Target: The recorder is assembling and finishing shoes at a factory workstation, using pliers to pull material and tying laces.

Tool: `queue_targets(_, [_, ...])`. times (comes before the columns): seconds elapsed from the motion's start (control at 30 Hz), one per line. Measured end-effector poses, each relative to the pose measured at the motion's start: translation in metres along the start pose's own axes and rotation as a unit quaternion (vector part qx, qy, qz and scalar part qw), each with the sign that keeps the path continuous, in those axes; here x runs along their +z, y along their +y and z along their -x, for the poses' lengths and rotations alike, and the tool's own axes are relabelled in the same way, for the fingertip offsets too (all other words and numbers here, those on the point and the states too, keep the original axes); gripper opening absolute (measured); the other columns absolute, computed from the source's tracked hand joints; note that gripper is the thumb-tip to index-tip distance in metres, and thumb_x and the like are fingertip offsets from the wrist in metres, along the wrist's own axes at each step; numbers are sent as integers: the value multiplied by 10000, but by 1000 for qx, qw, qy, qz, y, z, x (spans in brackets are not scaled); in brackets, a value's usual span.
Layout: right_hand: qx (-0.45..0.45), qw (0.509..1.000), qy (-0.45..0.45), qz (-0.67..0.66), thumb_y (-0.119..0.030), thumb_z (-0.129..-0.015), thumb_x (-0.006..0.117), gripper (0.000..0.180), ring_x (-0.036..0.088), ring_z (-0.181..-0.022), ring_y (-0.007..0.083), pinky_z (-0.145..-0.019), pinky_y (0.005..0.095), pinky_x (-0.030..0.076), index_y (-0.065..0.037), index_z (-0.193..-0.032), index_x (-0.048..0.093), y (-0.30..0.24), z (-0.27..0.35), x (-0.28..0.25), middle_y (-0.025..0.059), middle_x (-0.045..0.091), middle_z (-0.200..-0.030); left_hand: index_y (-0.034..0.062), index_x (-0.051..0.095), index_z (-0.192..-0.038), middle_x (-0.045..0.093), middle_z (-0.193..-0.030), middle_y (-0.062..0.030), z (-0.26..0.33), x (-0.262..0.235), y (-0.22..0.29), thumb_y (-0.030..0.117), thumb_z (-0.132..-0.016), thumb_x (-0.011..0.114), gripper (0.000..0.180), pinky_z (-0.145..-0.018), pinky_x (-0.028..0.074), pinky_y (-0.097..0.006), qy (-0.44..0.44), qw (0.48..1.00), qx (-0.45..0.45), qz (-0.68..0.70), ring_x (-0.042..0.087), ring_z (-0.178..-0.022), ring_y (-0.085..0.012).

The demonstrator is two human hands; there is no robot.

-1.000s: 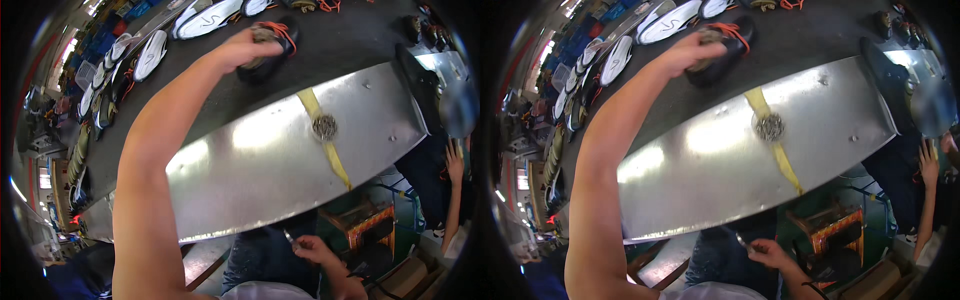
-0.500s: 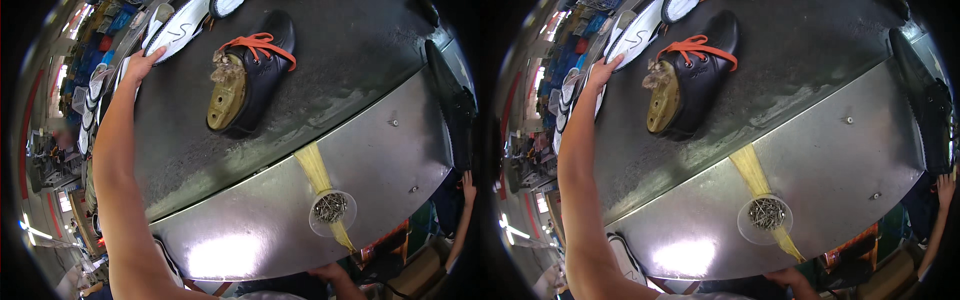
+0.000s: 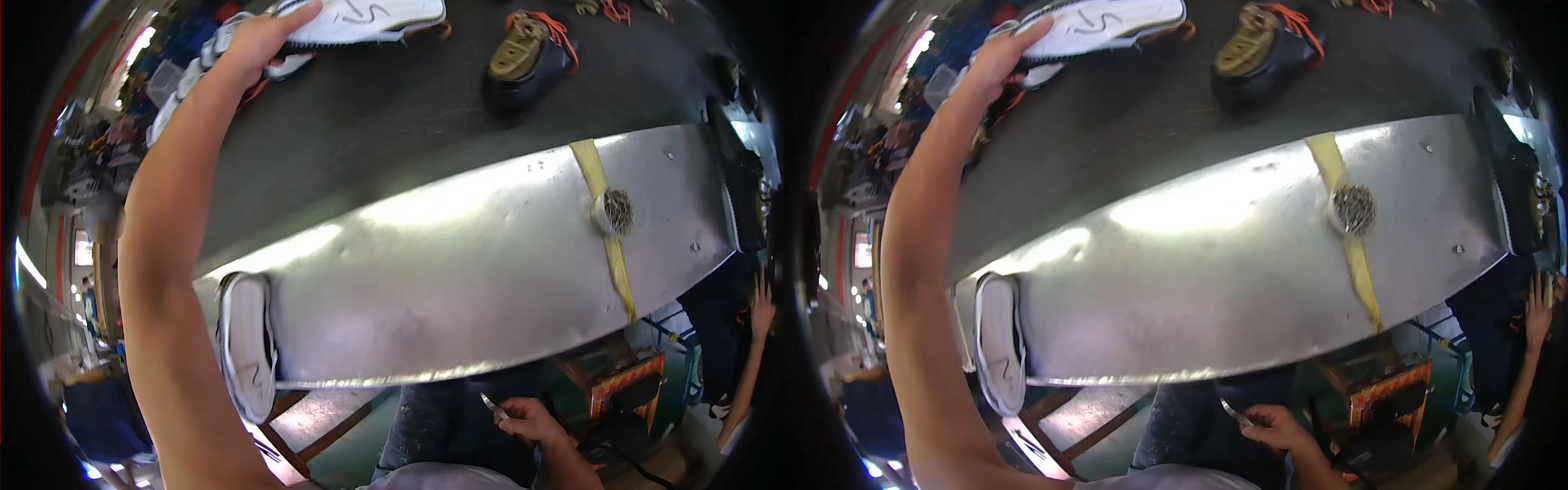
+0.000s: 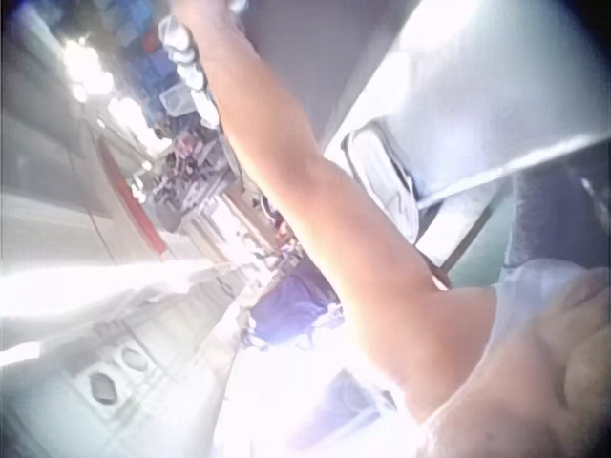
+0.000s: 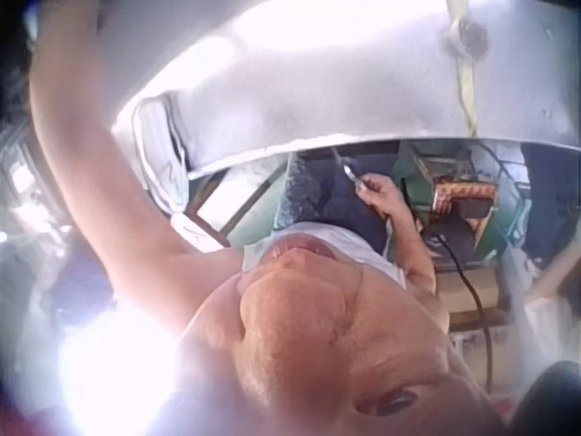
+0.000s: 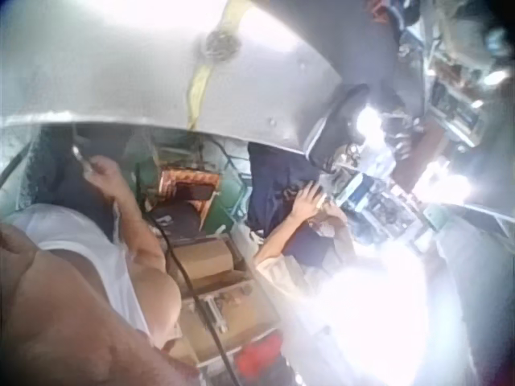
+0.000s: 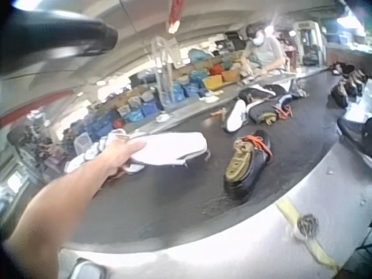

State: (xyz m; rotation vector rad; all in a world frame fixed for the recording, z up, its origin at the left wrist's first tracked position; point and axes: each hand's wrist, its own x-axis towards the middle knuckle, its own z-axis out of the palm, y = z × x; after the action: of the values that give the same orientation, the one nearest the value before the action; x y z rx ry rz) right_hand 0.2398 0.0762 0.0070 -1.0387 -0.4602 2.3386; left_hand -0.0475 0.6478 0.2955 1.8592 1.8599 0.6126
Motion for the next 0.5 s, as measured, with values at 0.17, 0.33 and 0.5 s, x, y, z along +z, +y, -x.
queue_targets(0.17, [-35,993,4,110,-58,-864,746,295,616,-825,69,-725,229,492,-2,-1136,648,27,2,8,3,662,-917,7,604,-1251,661,-1117,-81,164,-106,-99,588,-784,751,760,-805,512,-390,121,988,-49,78,629,-987,-219])
queue_targets(0.33, [-108,963,39,244,-51,-803,769,269,616,-851,97,-784,264,499,7,-1047,674,52,14,9,13,667,-906,-34,713,-1068,729,-973,-118,340,-156,-230,543,-758,801,662,-807,517,-354,300,950,-74,43,679,-878,-213])
queue_targets(0.5, [-183,928,66,319,-53,-798,752,211,589,-732,77,-669,241,475,10,-986,682,48,42,31,-2,653,-814,-18,720,-1080,667,-1152,-276,419,-142,-324,590,-746,761,695,-957,470,-413,156,939,-304,-31,649,-1066,-346])
